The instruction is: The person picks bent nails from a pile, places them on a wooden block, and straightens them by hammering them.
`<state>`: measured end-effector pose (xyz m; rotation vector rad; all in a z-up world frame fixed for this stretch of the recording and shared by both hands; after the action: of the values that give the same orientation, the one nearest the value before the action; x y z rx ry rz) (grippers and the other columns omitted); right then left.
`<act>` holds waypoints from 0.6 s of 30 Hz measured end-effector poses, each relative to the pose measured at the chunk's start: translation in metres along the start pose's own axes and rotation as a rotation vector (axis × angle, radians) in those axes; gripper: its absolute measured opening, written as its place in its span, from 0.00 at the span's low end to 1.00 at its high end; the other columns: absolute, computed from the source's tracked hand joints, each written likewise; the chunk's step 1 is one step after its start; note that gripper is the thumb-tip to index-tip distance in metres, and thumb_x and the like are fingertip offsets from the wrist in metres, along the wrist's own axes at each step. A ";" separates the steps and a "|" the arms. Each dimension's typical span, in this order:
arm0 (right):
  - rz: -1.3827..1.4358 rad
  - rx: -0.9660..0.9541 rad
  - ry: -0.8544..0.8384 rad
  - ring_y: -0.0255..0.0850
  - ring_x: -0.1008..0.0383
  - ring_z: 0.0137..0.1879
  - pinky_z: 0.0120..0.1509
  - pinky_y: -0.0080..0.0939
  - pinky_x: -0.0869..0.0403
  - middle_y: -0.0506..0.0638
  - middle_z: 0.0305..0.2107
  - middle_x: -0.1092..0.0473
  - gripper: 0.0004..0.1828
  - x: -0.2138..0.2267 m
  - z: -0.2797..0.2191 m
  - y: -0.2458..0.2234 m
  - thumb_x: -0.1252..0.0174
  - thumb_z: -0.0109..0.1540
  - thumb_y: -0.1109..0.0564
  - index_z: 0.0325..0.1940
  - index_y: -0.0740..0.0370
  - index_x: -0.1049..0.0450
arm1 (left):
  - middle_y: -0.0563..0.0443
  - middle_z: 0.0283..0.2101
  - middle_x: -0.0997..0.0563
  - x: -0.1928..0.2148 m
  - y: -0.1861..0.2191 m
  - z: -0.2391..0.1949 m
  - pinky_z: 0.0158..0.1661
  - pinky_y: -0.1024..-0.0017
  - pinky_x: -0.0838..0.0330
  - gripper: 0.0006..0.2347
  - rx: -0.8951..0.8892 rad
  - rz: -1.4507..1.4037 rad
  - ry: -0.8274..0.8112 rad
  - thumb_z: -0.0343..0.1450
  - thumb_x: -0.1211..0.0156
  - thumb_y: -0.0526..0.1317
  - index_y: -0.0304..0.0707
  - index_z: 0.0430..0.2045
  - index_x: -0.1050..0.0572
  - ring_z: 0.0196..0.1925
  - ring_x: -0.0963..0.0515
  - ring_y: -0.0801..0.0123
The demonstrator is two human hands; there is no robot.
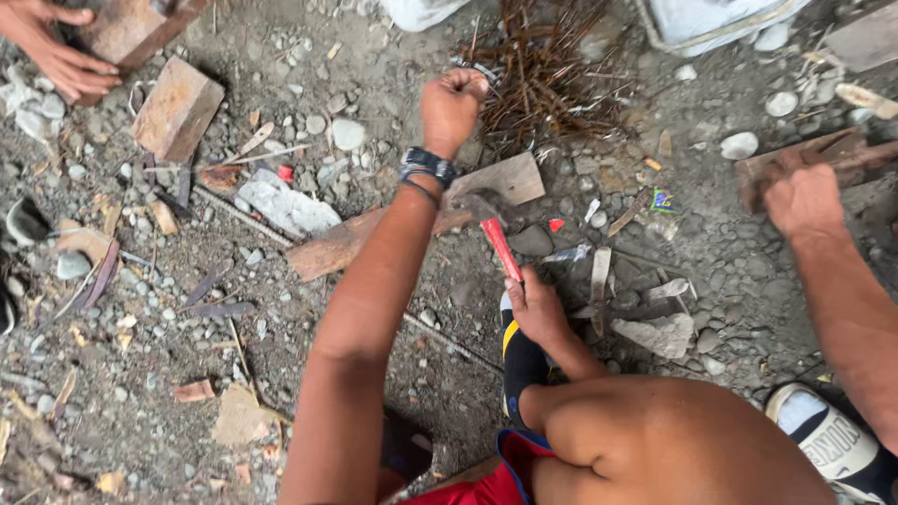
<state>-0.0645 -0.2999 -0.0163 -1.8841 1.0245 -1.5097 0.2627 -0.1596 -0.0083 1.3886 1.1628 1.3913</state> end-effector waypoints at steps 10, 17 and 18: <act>0.027 0.038 -0.031 0.72 0.27 0.40 0.38 0.66 0.31 0.68 0.27 0.28 0.15 -0.003 -0.001 0.009 0.48 0.70 0.47 0.44 0.63 0.35 | 0.34 0.30 0.17 0.130 -0.042 -0.070 0.34 0.53 0.25 0.08 -0.229 1.008 -0.509 0.69 0.33 0.42 0.34 0.27 0.16 0.32 0.19 0.42; 0.020 0.030 -0.029 0.69 0.25 0.39 0.38 0.63 0.29 0.67 0.27 0.28 0.13 0.003 0.003 0.000 0.48 0.70 0.50 0.44 0.63 0.33 | 0.39 0.28 0.16 0.145 -0.100 -0.096 0.33 0.62 0.25 0.07 0.280 0.301 -0.183 0.66 0.35 0.41 0.36 0.26 0.16 0.27 0.18 0.59; 0.007 0.051 -0.008 0.69 0.25 0.39 0.38 0.63 0.29 0.67 0.27 0.27 0.12 0.004 0.001 -0.002 0.48 0.69 0.51 0.45 0.63 0.32 | 0.38 0.29 0.16 0.148 -0.105 -0.104 0.32 0.64 0.26 0.09 0.290 -0.124 -0.092 0.70 0.36 0.39 0.31 0.25 0.16 0.25 0.19 0.67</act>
<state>-0.0626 -0.3018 -0.0128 -1.8482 0.9796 -1.5092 0.1475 0.0027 -0.0726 1.5336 1.4053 1.0917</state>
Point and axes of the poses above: each hand's wrist, its own z-axis towards the middle knuckle, its own x-axis out of the back of the hand, y = z × x, the point moved 5 cm from there along z, towards the middle knuckle
